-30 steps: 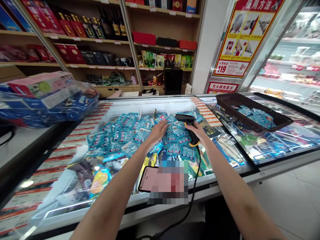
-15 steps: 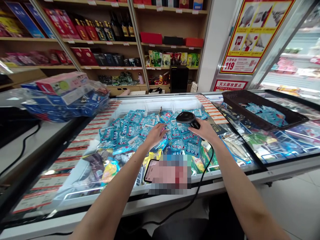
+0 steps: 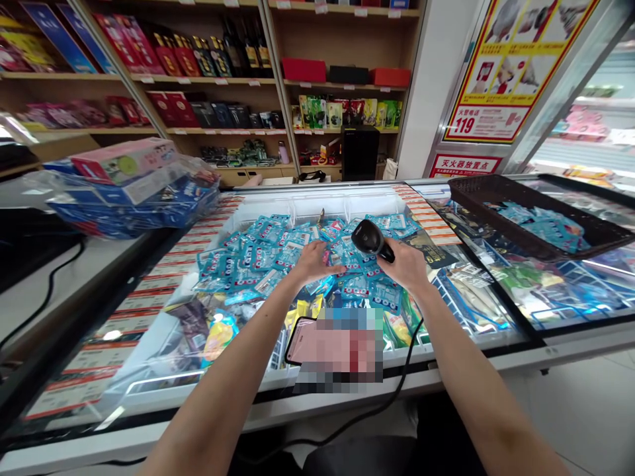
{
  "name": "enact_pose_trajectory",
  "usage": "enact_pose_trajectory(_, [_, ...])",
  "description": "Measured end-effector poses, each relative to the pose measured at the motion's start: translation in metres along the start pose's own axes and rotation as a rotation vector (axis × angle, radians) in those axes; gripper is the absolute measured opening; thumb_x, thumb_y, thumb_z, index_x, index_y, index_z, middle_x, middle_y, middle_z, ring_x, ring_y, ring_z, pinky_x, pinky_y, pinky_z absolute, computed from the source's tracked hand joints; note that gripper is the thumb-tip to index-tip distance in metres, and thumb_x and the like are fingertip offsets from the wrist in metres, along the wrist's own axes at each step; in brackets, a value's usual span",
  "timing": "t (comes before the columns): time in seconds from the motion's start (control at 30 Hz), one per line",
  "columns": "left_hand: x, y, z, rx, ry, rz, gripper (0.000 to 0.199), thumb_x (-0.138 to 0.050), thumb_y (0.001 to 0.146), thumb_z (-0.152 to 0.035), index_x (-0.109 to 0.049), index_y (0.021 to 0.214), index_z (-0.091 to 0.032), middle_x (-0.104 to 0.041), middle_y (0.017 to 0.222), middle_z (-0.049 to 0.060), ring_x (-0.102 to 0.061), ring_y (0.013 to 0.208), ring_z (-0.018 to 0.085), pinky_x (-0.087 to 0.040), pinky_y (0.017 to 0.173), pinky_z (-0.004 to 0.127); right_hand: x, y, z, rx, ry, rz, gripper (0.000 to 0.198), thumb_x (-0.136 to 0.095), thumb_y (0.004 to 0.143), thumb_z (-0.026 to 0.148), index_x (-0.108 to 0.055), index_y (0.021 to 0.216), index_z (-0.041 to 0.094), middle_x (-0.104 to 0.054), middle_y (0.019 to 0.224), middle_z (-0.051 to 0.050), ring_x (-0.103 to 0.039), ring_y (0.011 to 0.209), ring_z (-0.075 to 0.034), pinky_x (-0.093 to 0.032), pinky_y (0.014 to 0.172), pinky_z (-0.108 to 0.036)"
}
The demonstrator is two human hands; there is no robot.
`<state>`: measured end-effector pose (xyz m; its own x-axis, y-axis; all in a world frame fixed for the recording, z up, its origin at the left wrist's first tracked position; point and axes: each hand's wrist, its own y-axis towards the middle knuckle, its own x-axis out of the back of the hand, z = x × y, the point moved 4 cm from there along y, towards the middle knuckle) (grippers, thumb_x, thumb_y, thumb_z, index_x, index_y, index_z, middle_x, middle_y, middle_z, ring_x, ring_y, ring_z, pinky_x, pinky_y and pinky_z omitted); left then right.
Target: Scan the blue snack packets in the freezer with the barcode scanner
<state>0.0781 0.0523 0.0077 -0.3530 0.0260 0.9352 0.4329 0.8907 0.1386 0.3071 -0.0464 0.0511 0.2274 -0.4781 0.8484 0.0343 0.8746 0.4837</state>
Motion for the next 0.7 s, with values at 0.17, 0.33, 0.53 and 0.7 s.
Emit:
enact_pose_trajectory(0.17, [-0.002,-0.001,0.006,-0.048,0.001,-0.01,0.077,-0.06,0.062,-0.073,-0.055,0.115,-0.018,-0.044,0.137,0.013,-0.036,0.131,0.029,-0.029,0.11,0.039,-0.005,-0.002,0.006,0.061,0.0,0.004,0.039,-0.052,0.083,0.038,-0.058,0.119,0.025,-0.07,0.096,-0.006,-0.064,0.087,-0.024,-0.042,0.07,-0.03])
enact_pose_trajectory(0.33, [-0.001,-0.015,-0.006,-0.039,0.09,-0.087,0.073,-0.056,0.063,-0.075,-0.055,0.114,-0.023,-0.049,0.131,0.01,-0.039,0.127,0.031,-0.031,0.106,0.045,-0.009,-0.003,0.013,0.107,-0.008,0.045,0.041,-0.051,0.083,0.037,-0.055,0.122,0.027,-0.069,0.101,-0.004,-0.064,0.088,-0.023,-0.042,0.071,-0.029])
enact_pose_trajectory(0.53, [0.001,-0.016,-0.01,-0.003,0.071,-0.006,0.091,-0.066,0.05,-0.075,-0.047,0.123,-0.025,-0.046,0.134,0.011,-0.037,0.127,0.036,-0.033,0.102,0.05,-0.011,-0.003,0.014,0.104,-0.013,0.052,0.042,-0.052,0.082,0.037,-0.055,0.123,0.027,-0.069,0.104,-0.004,-0.063,0.09,-0.022,-0.042,0.071,-0.029])
enact_pose_trajectory(0.7, [0.011,-0.02,-0.004,0.088,-0.154,0.017,0.089,-0.076,0.053,-0.055,-0.039,0.127,-0.023,-0.052,0.121,0.011,-0.048,0.115,0.032,-0.042,0.095,0.046,-0.012,-0.003,0.014,0.112,-0.019,0.061,0.043,-0.051,0.083,0.038,-0.054,0.124,0.027,-0.069,0.102,-0.005,-0.063,0.088,-0.023,-0.043,0.07,-0.03])
